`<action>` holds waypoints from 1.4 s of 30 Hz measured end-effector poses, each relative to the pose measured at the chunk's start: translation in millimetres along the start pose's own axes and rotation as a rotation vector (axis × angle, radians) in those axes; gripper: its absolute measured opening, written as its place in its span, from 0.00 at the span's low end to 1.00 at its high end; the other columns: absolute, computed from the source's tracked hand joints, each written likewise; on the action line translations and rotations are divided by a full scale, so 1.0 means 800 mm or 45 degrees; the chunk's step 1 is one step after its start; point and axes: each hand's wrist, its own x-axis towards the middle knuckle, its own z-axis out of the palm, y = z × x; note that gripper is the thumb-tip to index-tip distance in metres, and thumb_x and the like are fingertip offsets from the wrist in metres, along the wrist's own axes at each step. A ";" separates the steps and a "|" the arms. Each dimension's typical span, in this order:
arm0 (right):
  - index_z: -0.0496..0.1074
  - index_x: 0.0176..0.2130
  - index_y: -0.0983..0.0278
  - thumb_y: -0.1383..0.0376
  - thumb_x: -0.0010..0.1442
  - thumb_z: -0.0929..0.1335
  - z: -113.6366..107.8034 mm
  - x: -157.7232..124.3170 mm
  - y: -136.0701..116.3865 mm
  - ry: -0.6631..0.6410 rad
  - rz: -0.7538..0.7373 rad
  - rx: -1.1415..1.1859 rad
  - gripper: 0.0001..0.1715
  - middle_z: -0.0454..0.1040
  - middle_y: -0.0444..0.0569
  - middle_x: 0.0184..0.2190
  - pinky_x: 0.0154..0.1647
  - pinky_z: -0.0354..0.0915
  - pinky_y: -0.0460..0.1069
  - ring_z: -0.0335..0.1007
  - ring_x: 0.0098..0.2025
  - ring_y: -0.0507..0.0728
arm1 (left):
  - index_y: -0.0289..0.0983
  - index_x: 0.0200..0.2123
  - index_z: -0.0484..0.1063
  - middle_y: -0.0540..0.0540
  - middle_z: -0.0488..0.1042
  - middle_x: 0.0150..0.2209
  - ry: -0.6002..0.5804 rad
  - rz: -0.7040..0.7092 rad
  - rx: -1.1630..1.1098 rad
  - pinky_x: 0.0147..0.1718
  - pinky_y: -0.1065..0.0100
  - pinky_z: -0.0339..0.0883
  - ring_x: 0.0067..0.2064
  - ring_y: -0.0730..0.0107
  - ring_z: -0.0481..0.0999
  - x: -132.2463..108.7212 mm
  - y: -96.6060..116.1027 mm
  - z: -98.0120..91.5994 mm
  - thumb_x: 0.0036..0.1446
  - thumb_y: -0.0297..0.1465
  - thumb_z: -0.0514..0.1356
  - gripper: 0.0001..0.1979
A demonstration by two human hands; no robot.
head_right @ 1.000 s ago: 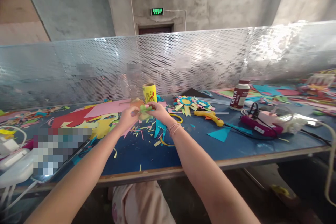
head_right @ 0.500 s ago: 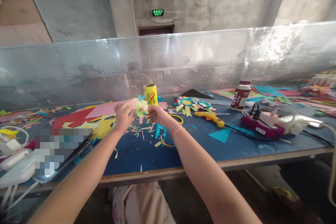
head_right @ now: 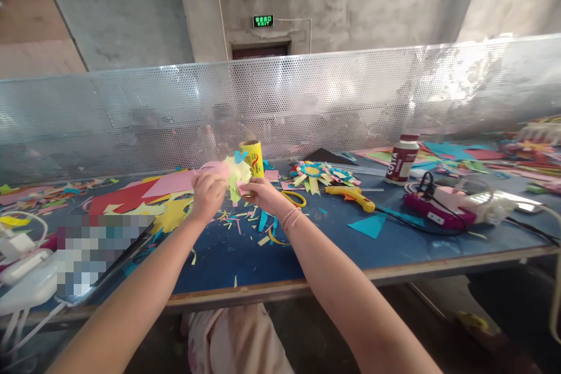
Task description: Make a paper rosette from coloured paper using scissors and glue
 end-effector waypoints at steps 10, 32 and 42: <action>0.67 0.26 0.65 0.64 0.42 0.75 0.000 0.001 0.001 0.033 -0.050 -0.023 0.15 0.68 0.42 0.24 0.29 0.67 0.44 0.64 0.26 0.46 | 0.41 0.29 0.72 0.47 0.73 0.32 0.029 0.098 0.000 0.43 0.62 0.54 0.40 0.65 0.70 0.001 0.005 -0.004 0.59 0.26 0.53 0.11; 0.69 0.27 0.64 0.59 0.41 0.75 0.002 -0.003 -0.008 0.209 -0.295 -0.044 0.16 0.70 0.43 0.25 0.31 0.62 0.45 0.65 0.28 0.48 | 0.39 0.36 0.70 0.44 0.72 0.37 0.077 -0.197 -0.148 0.45 0.59 0.61 0.44 0.61 0.70 0.006 0.014 -0.002 0.51 0.23 0.55 0.09; 0.69 0.30 0.62 0.57 0.39 0.76 0.002 0.001 -0.004 0.208 -0.364 -0.016 0.19 0.73 0.42 0.29 0.35 0.64 0.46 0.67 0.31 0.49 | 0.37 0.29 0.71 0.47 0.73 0.30 -0.185 -1.082 -0.989 0.36 0.67 0.66 0.34 0.69 0.72 0.003 0.002 0.016 0.51 0.41 0.60 0.12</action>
